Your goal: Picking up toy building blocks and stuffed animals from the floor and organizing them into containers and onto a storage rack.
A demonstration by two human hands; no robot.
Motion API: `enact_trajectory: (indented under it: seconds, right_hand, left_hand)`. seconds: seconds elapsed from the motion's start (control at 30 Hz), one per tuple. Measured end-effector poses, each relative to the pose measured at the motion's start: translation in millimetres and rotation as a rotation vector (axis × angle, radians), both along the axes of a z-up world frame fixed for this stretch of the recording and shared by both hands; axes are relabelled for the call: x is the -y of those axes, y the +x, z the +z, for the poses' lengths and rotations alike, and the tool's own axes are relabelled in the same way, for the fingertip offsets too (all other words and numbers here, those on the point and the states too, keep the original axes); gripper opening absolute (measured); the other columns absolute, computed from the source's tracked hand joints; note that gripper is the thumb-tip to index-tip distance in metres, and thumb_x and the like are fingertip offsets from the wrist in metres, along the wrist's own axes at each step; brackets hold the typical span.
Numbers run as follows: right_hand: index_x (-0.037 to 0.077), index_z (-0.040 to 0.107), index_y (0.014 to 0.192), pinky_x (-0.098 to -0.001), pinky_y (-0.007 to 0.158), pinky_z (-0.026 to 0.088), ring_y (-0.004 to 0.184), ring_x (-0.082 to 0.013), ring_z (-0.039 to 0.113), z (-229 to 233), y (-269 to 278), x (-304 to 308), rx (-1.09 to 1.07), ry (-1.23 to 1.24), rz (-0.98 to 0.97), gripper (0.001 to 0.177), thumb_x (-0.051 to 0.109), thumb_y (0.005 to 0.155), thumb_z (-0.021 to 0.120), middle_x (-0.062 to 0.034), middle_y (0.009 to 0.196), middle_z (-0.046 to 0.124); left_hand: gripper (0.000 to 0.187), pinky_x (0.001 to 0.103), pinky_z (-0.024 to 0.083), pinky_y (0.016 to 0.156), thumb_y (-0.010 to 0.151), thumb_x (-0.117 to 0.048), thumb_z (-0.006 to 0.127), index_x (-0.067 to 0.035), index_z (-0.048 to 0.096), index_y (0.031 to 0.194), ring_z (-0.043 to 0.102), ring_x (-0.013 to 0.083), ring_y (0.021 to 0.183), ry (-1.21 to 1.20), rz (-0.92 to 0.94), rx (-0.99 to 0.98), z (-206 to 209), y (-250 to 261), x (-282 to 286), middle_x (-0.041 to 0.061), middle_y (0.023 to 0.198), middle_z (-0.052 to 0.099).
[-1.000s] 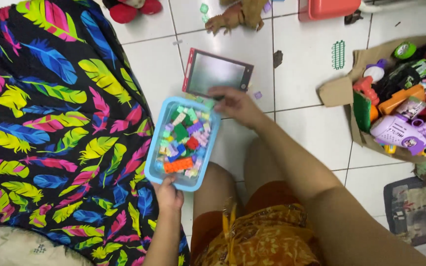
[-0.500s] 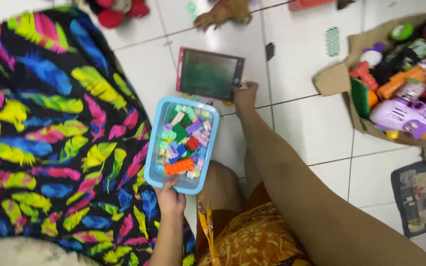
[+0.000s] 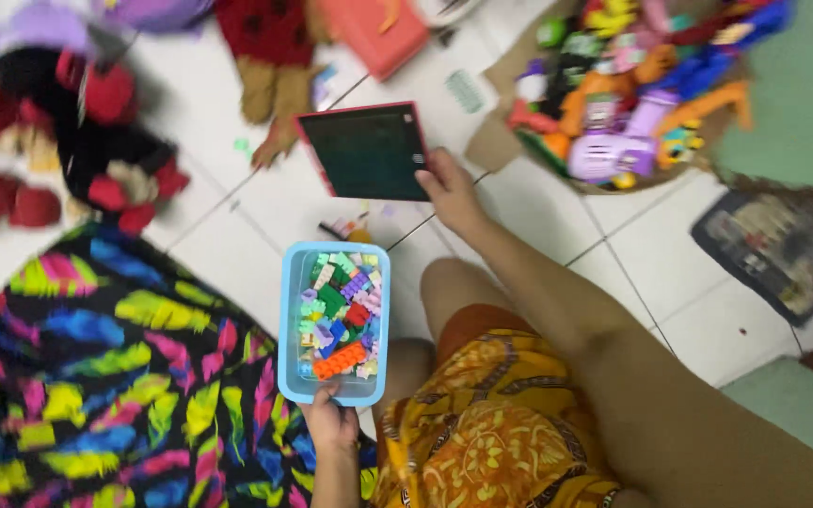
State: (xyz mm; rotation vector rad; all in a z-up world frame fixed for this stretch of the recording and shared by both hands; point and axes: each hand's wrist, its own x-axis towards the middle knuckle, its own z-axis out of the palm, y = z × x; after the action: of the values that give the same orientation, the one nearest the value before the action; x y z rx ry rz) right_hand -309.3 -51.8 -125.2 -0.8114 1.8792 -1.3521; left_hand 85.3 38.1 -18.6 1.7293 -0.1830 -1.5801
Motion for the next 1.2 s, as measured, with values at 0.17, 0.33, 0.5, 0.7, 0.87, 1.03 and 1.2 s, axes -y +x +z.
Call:
enact_trajectory:
  seconds: [0.17, 0.33, 0.5, 0.7, 0.87, 1.03, 1.2]
  right_hand:
    - [0.006, 0.055, 0.121, -0.0247, 0.07, 0.043, 0.081, -0.0072, 0.046, 78, -117, -111, -0.079, -0.087, -0.234, 0.021, 0.003, 0.102, 0.06, 0.0025, 0.096, 0.047]
    - [0.007, 0.054, 0.119, -0.0229, 0.079, 0.044, 0.09, -0.007, 0.048, 129, -186, -221, -0.333, -0.021, -0.553, 0.015, 0.001, 0.107, 0.061, 0.0033, 0.1, 0.05]
    - [0.006, 0.051, 0.115, -0.0268, 0.082, 0.043, 0.091, -0.0114, 0.046, 149, -219, -278, -0.515, 0.021, -0.801, 0.015, -0.004, 0.106, 0.058, -0.0004, 0.101, 0.047]
    - [0.001, 0.049, 0.119, -0.0387, 0.096, 0.049, 0.101, -0.0219, 0.053, 130, -277, -298, -0.735, 0.033, -0.91, 0.015, -0.003, 0.106, 0.056, -0.01, 0.106, 0.052]
    - [0.001, 0.05, 0.117, -0.0395, 0.088, 0.049, 0.093, -0.0244, 0.056, 83, -313, -300, -0.677, 0.122, -0.988, 0.014, 0.003, 0.106, 0.057, -0.0135, 0.1, 0.056]
    - [0.002, 0.05, 0.115, -0.0441, 0.084, 0.051, 0.088, -0.0312, 0.06, 72, -329, -289, -0.692, 0.157, -0.977, 0.015, 0.003, 0.103, 0.06, -0.019, 0.097, 0.061]
    - [0.002, 0.05, 0.112, -0.0468, 0.081, 0.052, 0.085, -0.0387, 0.063, 98, -328, -287, -0.726, 0.269, -0.991, 0.016, 0.004, 0.1, 0.061, -0.0196, 0.094, 0.063]
  left_hand:
    - [0.081, 0.048, 0.05, 0.102, 0.07, 0.015, 0.045, -0.014, 0.041, 0.146, 0.059, 0.0302, 0.119, -0.027, -0.165, -0.056, -4, -38, 32, 0.011, 0.135, 0.056]
    - [0.08, 0.047, 0.049, 0.102, 0.072, 0.016, 0.044, -0.013, 0.041, 0.146, 0.057, 0.0305, 0.12, -0.059, -0.314, -0.092, 26, -105, 68, 0.011, 0.136, 0.055]
    - [0.08, 0.045, 0.048, 0.103, 0.071, 0.016, 0.043, -0.018, 0.041, 0.144, 0.056, 0.0292, 0.124, -0.083, -0.419, -0.141, 34, -141, 90, 0.009, 0.138, 0.055]
    - [0.079, 0.044, 0.05, 0.099, 0.072, 0.017, 0.043, -0.02, 0.042, 0.142, 0.057, 0.0287, 0.121, -0.088, -0.495, -0.117, 32, -152, 96, 0.008, 0.137, 0.056]
    - [0.08, 0.044, 0.05, 0.092, 0.072, 0.018, 0.044, -0.021, 0.042, 0.142, 0.057, 0.0284, 0.109, -0.092, -0.529, -0.098, 22, -152, 94, 0.009, 0.126, 0.056]
    - [0.078, 0.045, 0.053, 0.088, 0.071, 0.017, 0.043, -0.022, 0.042, 0.138, 0.059, 0.0279, 0.102, -0.048, -0.548, -0.07, 45, -173, 92, 0.009, 0.12, 0.057]
    - [0.075, 0.045, 0.052, 0.088, 0.071, 0.017, 0.044, -0.021, 0.043, 0.137, 0.059, 0.0268, 0.101, -0.039, -0.575, -0.074, 44, -176, 94, 0.008, 0.118, 0.057]
